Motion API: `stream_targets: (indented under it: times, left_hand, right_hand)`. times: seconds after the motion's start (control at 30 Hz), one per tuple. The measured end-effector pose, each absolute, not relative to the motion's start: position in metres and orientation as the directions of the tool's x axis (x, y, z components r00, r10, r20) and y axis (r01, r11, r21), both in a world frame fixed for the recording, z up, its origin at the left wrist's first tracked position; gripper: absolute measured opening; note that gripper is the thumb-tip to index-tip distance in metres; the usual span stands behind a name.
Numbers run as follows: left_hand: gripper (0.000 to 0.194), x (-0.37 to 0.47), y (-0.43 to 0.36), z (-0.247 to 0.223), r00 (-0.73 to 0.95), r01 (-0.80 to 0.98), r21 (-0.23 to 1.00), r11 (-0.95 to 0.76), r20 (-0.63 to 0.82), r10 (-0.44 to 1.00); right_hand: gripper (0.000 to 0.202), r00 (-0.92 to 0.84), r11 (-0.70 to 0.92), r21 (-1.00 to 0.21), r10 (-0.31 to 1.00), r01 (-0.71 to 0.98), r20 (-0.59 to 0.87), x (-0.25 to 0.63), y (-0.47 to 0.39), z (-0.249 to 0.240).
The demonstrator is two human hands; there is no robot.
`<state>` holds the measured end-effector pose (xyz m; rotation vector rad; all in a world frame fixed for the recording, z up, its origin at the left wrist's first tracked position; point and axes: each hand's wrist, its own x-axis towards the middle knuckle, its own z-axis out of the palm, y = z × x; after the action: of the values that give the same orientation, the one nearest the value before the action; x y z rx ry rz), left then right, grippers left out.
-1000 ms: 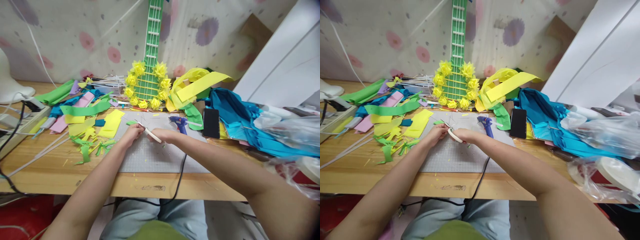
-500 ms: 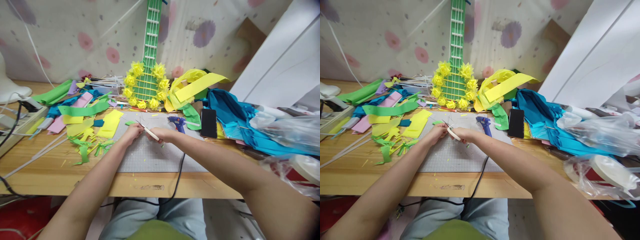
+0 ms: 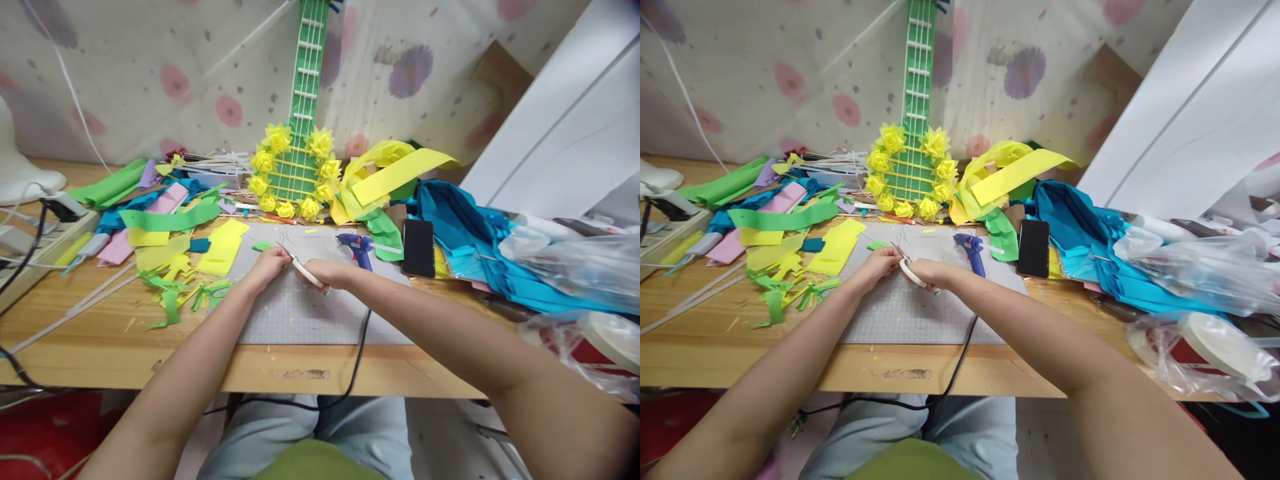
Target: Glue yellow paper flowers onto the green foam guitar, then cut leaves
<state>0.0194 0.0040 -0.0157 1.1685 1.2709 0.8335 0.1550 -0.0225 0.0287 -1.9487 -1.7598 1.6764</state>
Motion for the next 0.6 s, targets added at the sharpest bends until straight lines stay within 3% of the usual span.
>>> stream_targets:
  times: [0.1, 0.2, 0.3, 0.4, 0.6]
  left_hand:
    - [0.014, 0.017, 0.003, -0.012, 0.169, 0.040, 0.961, 0.272, -0.275, 0.946]
    - [0.010, 0.007, 0.007, -0.007, 0.080, -0.101, 0.967, 0.233, -0.226, 0.971]
    - [0.010, -0.011, 0.016, -0.004, -0.130, -0.246, 0.961, 0.126, -0.162, 0.978]
    - [0.011, -0.028, 0.024, -0.004, -0.311, -0.310, 0.949, 0.052, -0.154, 0.938]
    - [0.011, -0.039, 0.028, -0.004, -0.453, -0.292, 0.956, 0.038, -0.173, 0.875]
  right_hand:
    - [0.019, -0.300, -0.348, -0.678, 0.701, 0.647, -0.646, 0.161, -0.017, 0.031]
    - [0.021, -0.258, -0.219, -0.638, 0.783, 0.738, -0.567, 0.164, -0.005, 0.039]
    - [0.029, -0.197, 0.038, -0.428, 0.922, 0.903, -0.334, 0.163, 0.013, 0.047]
    - [0.030, -0.242, 0.205, -0.228, 0.959, 0.952, -0.148, 0.157, 0.032, 0.048]
    - [0.030, -0.287, 0.286, -0.023, 0.951, 0.958, -0.114, 0.147, 0.064, 0.033]
